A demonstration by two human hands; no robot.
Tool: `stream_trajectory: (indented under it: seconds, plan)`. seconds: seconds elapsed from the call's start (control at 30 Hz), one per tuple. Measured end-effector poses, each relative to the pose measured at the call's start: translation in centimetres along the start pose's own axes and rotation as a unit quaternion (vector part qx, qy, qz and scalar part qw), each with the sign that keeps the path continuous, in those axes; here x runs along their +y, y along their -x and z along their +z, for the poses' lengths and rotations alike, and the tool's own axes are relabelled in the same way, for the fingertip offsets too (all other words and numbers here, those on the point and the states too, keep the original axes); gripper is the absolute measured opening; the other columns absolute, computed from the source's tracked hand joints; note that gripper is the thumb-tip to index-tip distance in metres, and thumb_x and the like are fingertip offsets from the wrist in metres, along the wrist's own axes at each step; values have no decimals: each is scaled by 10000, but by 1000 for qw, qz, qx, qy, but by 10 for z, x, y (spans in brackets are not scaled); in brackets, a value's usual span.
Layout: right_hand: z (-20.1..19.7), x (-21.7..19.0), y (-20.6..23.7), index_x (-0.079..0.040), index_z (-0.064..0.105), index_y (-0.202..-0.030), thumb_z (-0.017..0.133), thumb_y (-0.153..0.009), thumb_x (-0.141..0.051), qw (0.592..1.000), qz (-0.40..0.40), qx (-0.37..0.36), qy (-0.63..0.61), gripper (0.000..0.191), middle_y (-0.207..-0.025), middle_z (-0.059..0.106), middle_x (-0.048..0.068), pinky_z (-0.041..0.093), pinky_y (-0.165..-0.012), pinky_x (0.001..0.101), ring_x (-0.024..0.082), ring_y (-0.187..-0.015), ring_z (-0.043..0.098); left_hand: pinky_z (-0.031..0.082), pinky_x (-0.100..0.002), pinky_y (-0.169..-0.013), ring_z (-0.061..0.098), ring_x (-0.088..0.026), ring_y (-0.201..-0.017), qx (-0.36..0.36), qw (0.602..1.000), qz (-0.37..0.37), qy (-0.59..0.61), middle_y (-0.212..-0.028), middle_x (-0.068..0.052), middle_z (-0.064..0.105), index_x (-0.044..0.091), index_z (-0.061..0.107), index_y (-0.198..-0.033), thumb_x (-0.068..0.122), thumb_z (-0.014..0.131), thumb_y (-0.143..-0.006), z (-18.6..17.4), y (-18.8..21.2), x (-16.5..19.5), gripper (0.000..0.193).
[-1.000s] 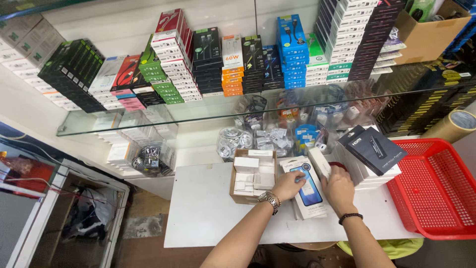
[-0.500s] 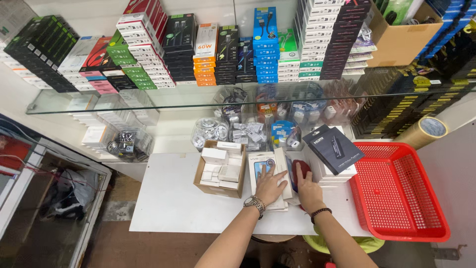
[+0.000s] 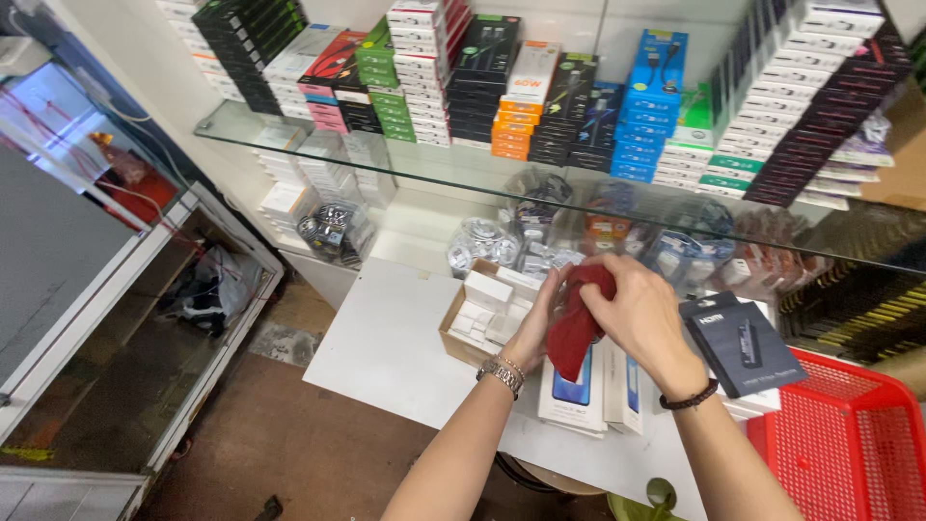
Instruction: The person picks up white charger boxes from the glass display shelf and wipes each one with a red cloth. They stack the wiped boxes and place them one by one into an open cardboard box on the counter, continuing until the box is filled.
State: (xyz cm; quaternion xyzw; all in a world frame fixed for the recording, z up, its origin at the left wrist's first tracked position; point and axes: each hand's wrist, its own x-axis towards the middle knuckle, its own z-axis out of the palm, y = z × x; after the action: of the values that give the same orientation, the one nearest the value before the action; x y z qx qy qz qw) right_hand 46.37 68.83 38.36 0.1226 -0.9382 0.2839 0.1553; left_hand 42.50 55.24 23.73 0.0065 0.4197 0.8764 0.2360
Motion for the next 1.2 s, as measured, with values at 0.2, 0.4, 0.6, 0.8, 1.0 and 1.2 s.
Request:
stream_trajectory:
  seconds: [0.2,0.4,0.6,0.8,1.0,1.2]
  plan:
    - [75,-70,-66,-155,670,-1287,587,-856,-101,971,-67,-77,-218,442,-1129,694,121,542,-914,400,309,-1052,693,480,-429,-1086,603,-266,-1273,19,995,36,88,-1448,-143,584,52,451,-1528,706,374,-986,-82,37,99,853]
    - [249,-127,-103,-212,472,-1524,686,-860,-147,987,-84,-84,-110,700,-1450,460,223,384,-1107,499,422,-1323,437,542,-406,-1020,640,-235,-1212,130,990,62,-9,-1355,-118,647,76,488,-1473,455,677,-923,-241,53,165,694]
    - [402,-176,-136,-268,185,-1583,863,-741,-140,932,61,-162,-319,1088,-1515,277,259,397,-1111,427,429,-1388,371,533,-385,-1028,646,-222,-1239,207,975,-54,-68,-1358,-79,653,130,495,-1440,415,676,-901,-372,37,221,636]
    - [485,-129,-162,-238,295,-1576,730,-746,4,952,186,-26,-241,967,-1448,424,245,448,-1114,424,437,-1313,506,367,-308,-1100,531,-138,-1317,209,939,-96,-257,-1395,25,614,130,576,-1422,498,571,-970,-452,-13,208,582]
    - [558,-28,-192,-302,298,-1578,621,-844,6,942,318,-88,-54,859,-1549,343,253,488,-1075,472,466,-1234,551,447,-319,-1030,648,-180,-1138,235,925,-29,-296,-1187,-89,736,38,680,-1255,401,570,-969,-507,-83,150,474]
    - [589,75,-226,-157,214,-1602,740,-753,-10,929,359,-25,87,1010,-1557,208,296,494,-996,535,543,-1236,452,481,-312,-994,662,-159,-1101,211,926,-41,-309,-1138,-55,745,55,694,-1223,394,586,-953,-546,-140,117,446]
